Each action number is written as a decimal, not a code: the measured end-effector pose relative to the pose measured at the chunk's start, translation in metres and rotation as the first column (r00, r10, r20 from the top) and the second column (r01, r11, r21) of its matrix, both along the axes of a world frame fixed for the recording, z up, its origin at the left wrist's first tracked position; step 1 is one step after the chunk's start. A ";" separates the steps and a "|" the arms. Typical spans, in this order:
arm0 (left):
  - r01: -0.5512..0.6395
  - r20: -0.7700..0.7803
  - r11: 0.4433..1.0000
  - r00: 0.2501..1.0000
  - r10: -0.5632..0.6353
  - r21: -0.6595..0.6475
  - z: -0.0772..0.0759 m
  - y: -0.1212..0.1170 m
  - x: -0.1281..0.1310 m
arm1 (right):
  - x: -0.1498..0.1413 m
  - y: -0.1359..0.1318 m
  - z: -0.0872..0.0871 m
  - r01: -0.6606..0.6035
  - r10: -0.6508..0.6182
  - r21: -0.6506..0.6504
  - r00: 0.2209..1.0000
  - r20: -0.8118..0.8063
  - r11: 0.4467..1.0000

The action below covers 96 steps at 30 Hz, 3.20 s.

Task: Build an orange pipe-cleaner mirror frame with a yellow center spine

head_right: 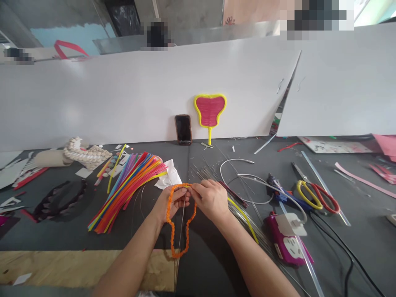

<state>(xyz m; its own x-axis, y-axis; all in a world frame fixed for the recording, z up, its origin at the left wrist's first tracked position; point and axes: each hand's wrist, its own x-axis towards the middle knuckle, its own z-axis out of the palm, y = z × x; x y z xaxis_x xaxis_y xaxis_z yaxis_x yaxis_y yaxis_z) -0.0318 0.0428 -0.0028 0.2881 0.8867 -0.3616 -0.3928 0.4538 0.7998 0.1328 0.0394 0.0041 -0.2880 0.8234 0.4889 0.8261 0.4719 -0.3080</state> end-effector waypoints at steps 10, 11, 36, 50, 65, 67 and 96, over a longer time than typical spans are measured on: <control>-0.041 -0.003 0.999 0.999 0.041 0.020 -0.004 -0.002 0.000 | -0.001 -0.002 0.006 -0.021 0.019 0.054 0.999 0.042 0.998; -0.045 -0.005 0.999 0.999 0.045 0.018 -0.005 -0.002 0.000 | -0.001 -0.002 0.007 -0.022 0.020 0.051 0.999 0.045 0.998; -0.041 0.068 0.992 0.996 0.049 -0.119 0.000 -0.002 0.001 | -0.008 -0.002 -0.003 -0.208 0.047 -0.305 0.887 -0.459 0.929; 0.015 0.078 0.993 0.997 -0.006 -0.117 -0.002 -0.003 0.001 | 0.006 0.005 0.001 -0.541 0.103 -0.421 0.694 -0.713 0.728; -0.066 0.015 0.987 0.997 0.069 -0.149 -0.003 -0.003 0.003 | 0.001 0.004 0.002 -0.347 0.041 -0.394 0.792 -0.609 0.851; -0.062 0.013 0.987 0.998 0.065 -0.146 -0.002 -0.003 0.003 | 0.001 0.004 0.003 -0.344 0.049 -0.386 0.797 -0.601 0.856; -0.004 0.171 0.965 0.984 0.050 -0.261 0.006 -0.008 0.006 | -0.003 0.000 0.001 -0.286 0.064 -0.250 0.767 -0.639 0.925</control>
